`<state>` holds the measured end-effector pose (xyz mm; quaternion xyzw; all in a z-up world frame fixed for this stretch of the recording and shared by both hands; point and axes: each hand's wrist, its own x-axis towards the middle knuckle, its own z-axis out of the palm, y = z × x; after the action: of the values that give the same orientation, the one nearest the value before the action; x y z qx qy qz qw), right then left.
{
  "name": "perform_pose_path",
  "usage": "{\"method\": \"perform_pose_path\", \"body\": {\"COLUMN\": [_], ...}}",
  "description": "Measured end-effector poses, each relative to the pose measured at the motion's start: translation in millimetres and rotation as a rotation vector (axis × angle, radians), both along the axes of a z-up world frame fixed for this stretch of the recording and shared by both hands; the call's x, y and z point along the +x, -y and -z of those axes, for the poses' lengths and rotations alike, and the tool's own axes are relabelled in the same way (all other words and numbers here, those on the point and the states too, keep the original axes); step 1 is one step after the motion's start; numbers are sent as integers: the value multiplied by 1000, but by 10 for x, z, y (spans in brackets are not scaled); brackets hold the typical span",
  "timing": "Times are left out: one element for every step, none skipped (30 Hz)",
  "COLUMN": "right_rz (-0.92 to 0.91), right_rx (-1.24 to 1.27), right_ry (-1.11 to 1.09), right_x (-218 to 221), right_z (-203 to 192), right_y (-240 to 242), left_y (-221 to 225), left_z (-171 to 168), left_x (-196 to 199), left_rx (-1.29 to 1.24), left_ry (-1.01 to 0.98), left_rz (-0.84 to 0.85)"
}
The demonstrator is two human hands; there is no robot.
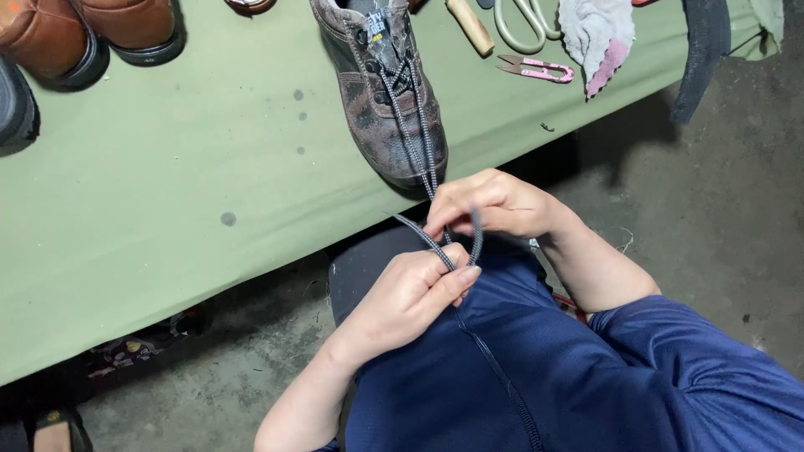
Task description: Inspecting a boot and threading laces through the eyelets at a repair bench.
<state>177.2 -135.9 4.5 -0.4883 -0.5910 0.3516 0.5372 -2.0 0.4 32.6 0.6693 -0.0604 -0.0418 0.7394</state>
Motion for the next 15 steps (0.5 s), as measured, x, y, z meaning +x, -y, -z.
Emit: {"method": "perform_pose_path", "body": {"right_rz": [-41, -84, -84, -57, -30, -32, 28, 90, 92, 70, 48, 46, 9, -26, -27], "right_rx": [25, 51, 52, 37, 22, 21, 1, -20, -22, -17, -11, -10, 0, 12, 14], "right_ry": [-78, -152, -151, -128, -104, -109, -97, -82, -83, -90, -96, -94, -184, -274, -271], "right_x": [1, 16, -22, -57, -94, -96, -97, -95, -84, -54, -24, -20, -17, -11, -16], "right_z": [45, 85, 16, -51, -115, -138, -159, -183, -149, -120, -93, -60, -27, 6, 0], "right_y": [17, 26, 28, 22, 17, 17, 19, 29, 59, 80, 98, 153, 208, 262, 232], "left_y": [2, -3, 15, 30, 44, 53, 65, 79, 90, 93, 94, 105, 116, 123, 125], "left_z": [-4, -8, 19, 47, 77, 109, 143, 179, 195, 213, 227, 245, 263, 281, 292], "left_x": [8, 27, 28, 27, 25, 16, 7, 5, -13, -13, -14, -19, -25, -26, -12], "left_rx": [51, 103, 104, 120, 136, 135, 132, 128, 126, 96, 66, 67, 59, 52, 54], "left_ry": [18, 39, 40, 44, 47, 43, 30, 20, 18, -4, -25, -23, -36, -47, -44], "left_rz": [3, 6, 5, -3, -12, -13, -45, -74, -72, -91, -110, -112, -124, -133, -134]}}
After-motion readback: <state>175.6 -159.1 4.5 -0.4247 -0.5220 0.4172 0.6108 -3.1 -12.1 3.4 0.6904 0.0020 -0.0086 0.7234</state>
